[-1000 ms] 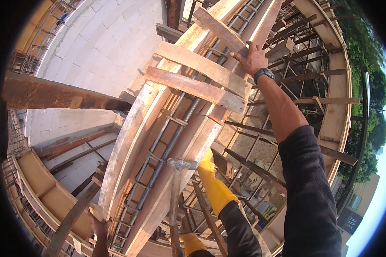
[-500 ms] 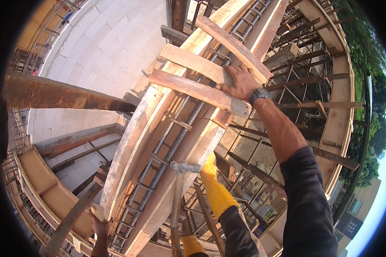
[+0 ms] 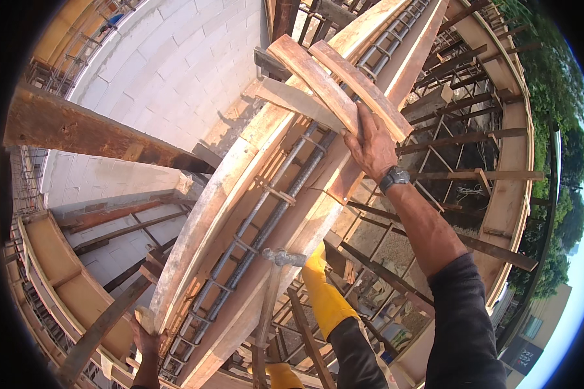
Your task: The person positions a wooden block against a structural frame and hammers a nail into it to secure the piece.
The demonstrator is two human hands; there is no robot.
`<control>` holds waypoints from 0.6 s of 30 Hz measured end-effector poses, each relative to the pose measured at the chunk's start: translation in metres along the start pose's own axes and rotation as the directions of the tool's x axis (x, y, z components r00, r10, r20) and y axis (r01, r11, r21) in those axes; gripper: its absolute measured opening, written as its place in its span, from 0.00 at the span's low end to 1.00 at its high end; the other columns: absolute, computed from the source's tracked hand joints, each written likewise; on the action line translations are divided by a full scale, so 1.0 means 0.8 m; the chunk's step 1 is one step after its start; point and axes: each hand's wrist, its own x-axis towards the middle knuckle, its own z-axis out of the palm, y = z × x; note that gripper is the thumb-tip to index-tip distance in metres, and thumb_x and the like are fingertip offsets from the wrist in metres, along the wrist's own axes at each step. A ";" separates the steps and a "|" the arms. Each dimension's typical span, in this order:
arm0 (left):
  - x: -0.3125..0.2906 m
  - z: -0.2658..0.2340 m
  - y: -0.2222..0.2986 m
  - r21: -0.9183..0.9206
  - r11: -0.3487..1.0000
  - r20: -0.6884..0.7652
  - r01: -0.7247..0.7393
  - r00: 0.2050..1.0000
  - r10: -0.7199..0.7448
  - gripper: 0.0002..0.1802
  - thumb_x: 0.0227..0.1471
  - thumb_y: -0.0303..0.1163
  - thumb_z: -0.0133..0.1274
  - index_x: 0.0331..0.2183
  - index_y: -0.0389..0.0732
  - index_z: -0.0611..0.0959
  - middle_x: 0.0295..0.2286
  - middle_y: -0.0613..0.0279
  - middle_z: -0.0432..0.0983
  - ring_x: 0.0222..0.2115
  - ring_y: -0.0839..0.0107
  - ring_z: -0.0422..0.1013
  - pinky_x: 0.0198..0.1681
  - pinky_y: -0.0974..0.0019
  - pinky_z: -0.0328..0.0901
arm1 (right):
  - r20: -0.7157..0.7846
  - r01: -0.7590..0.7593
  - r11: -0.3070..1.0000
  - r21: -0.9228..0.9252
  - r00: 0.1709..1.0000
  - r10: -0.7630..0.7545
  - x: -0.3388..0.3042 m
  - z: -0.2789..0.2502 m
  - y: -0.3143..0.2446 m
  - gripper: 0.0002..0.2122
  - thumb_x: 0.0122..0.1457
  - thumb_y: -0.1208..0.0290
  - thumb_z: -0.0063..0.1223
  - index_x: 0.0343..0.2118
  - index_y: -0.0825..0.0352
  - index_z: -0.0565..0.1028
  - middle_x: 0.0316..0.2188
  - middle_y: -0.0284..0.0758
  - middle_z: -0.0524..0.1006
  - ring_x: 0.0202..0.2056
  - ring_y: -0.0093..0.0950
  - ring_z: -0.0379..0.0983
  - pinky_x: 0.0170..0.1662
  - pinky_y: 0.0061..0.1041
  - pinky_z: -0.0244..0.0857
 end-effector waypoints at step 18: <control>0.007 0.026 -0.030 -0.132 0.990 -0.036 -0.050 0.998 0.045 0.76 0.12 0.39 0.77 0.66 0.40 0.56 0.56 0.47 0.66 0.56 0.45 0.65 0.62 0.53 0.62 | 0.174 0.194 0.919 -0.344 0.975 -0.141 0.004 0.026 0.027 0.26 0.56 0.55 0.65 0.56 0.54 0.73 0.57 0.42 0.69 0.58 0.47 0.65 0.61 0.46 0.62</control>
